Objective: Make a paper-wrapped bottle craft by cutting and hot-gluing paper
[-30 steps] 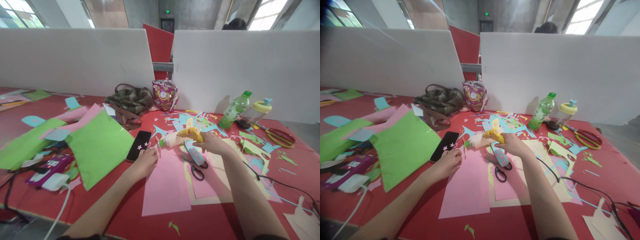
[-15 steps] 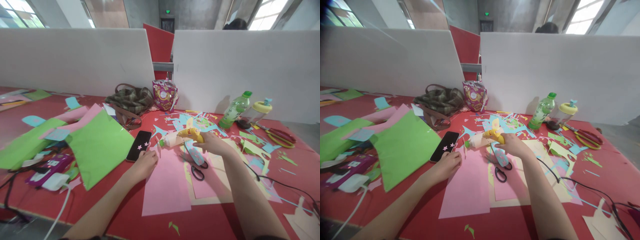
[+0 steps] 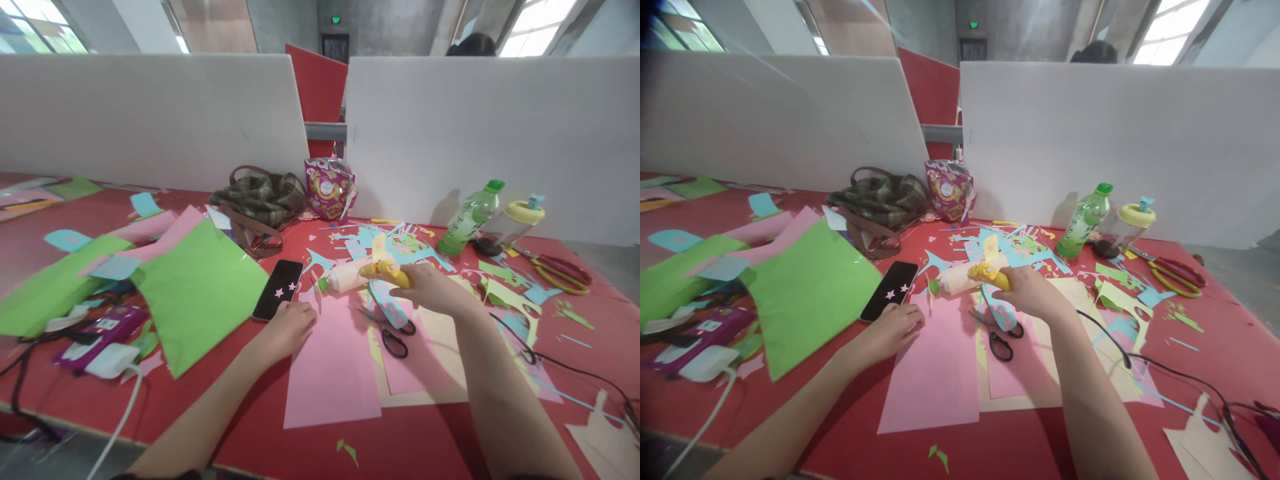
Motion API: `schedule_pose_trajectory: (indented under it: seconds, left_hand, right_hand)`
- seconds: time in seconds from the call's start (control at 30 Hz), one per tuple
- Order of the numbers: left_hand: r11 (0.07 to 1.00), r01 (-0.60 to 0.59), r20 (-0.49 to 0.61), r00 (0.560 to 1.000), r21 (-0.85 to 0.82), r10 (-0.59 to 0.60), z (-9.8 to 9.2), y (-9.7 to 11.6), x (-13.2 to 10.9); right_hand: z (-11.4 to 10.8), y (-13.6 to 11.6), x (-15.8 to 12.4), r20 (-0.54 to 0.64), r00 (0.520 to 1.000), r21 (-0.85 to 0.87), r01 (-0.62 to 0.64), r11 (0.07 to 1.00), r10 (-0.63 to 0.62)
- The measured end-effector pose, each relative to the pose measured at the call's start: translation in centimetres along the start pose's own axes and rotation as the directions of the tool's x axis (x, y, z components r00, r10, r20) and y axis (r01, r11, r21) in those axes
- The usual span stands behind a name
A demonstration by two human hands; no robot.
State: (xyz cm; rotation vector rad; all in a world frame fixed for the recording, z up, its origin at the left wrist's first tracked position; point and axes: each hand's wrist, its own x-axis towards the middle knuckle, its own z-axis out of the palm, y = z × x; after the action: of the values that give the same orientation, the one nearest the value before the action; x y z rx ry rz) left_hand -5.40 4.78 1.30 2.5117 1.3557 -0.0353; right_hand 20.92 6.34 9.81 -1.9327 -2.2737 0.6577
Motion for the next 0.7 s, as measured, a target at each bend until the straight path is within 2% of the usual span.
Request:
schedule_pose_trajectory:
  seconds: [0.23, 0.47, 0.6, 0.7]
  left_hand:
    - [0.999, 0.027, 0.026, 0.999, -0.03, -0.026, -0.1, 0.2, 0.2]
    - [0.996, 0.001, -0.001, 1.0, -0.091, -0.001, -0.2, 0.0, 0.2]
    - [0.975, -0.038, -0.065, 0.998, -0.221, 0.024, -1.3, -0.1, 0.4]
    - [0.923, -0.068, -0.126, 0.992, -0.378, 0.021, -2.7, -0.2, 1.0]
  right_hand:
    - [-0.6, 0.2, -0.6, 0.01, 1.0, -0.016, -0.001, 1.0, 0.001]
    - [-1.0, 0.5, -0.8, 0.01, 1.0, -0.016, -0.003, 1.0, 0.003]
    - [-1.3, 0.9, -1.0, -0.038, 0.999, -0.06, -0.006, 0.998, 0.003]
    - [-1.5, 1.1, -1.0, -0.036, 0.999, -0.054, -0.029, 0.998, 0.027]
